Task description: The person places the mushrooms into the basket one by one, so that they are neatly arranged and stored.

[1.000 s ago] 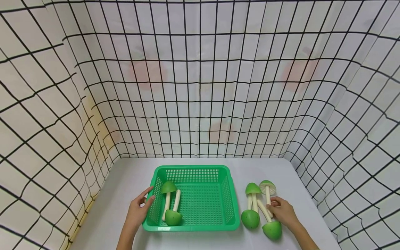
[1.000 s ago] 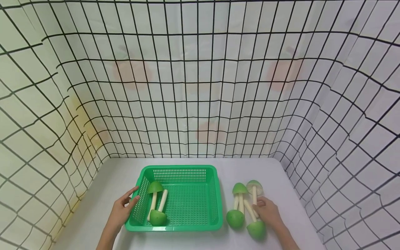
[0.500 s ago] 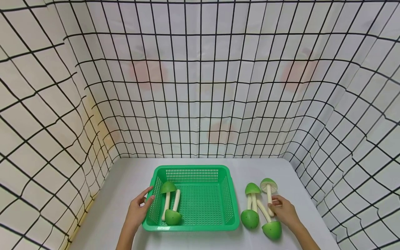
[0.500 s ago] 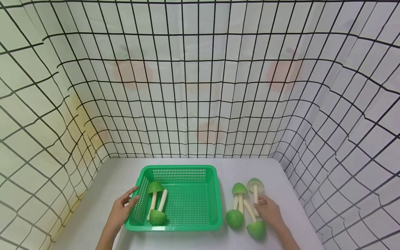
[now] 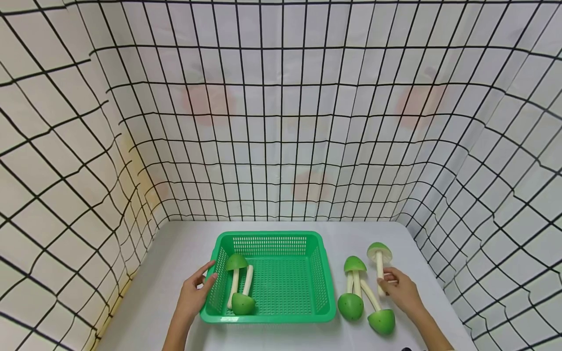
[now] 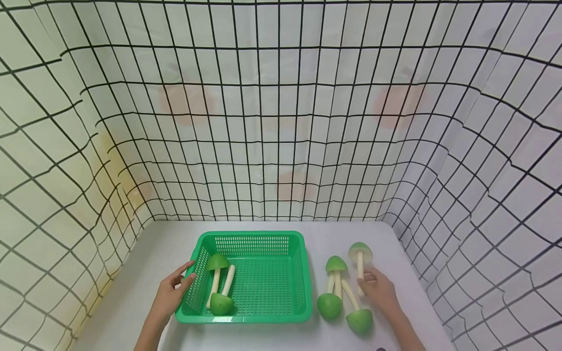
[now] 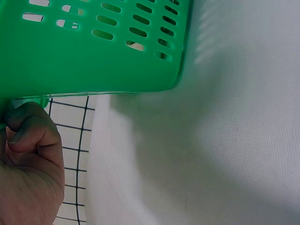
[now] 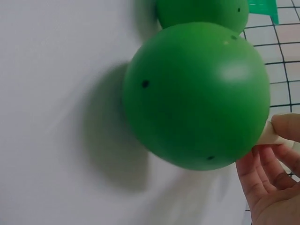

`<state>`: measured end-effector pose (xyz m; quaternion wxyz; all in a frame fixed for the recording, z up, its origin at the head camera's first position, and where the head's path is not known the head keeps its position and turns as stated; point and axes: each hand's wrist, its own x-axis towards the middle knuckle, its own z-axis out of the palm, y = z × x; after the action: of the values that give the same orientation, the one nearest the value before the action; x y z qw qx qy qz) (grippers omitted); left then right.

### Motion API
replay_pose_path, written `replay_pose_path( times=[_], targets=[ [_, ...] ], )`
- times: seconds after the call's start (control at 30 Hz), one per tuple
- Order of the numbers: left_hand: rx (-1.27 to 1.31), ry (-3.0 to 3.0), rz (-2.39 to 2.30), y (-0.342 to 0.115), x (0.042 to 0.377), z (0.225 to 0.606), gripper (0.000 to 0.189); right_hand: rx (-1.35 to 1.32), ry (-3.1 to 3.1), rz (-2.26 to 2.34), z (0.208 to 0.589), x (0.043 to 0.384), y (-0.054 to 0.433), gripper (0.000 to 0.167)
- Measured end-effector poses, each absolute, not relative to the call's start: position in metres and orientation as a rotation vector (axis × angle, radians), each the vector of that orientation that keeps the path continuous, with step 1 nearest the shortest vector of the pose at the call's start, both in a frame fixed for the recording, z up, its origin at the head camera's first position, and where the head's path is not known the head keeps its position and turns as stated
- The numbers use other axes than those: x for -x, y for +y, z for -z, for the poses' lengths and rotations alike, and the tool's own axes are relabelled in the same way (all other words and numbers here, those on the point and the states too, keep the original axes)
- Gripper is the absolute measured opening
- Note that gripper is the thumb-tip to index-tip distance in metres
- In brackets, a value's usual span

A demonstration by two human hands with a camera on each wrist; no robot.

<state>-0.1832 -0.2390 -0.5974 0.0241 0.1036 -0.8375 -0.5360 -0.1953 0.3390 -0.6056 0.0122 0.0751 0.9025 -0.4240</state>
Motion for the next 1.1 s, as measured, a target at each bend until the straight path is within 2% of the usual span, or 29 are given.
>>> replay_pose_path(
  times=[0.6, 1.1],
  targets=[
    [-0.328, -2.604, 1.631, -0.239, 0.183, 0.597, 0.048, -0.219, 2.798, 1.423, 0.590, 0.201, 0.323, 0.052],
    [-0.330, -2.584, 1.673, -0.238, 0.182, 0.596, 0.049, -0.100, 2.788, 1.574, 0.579, 0.209, 0.296, 0.051]
  ],
)
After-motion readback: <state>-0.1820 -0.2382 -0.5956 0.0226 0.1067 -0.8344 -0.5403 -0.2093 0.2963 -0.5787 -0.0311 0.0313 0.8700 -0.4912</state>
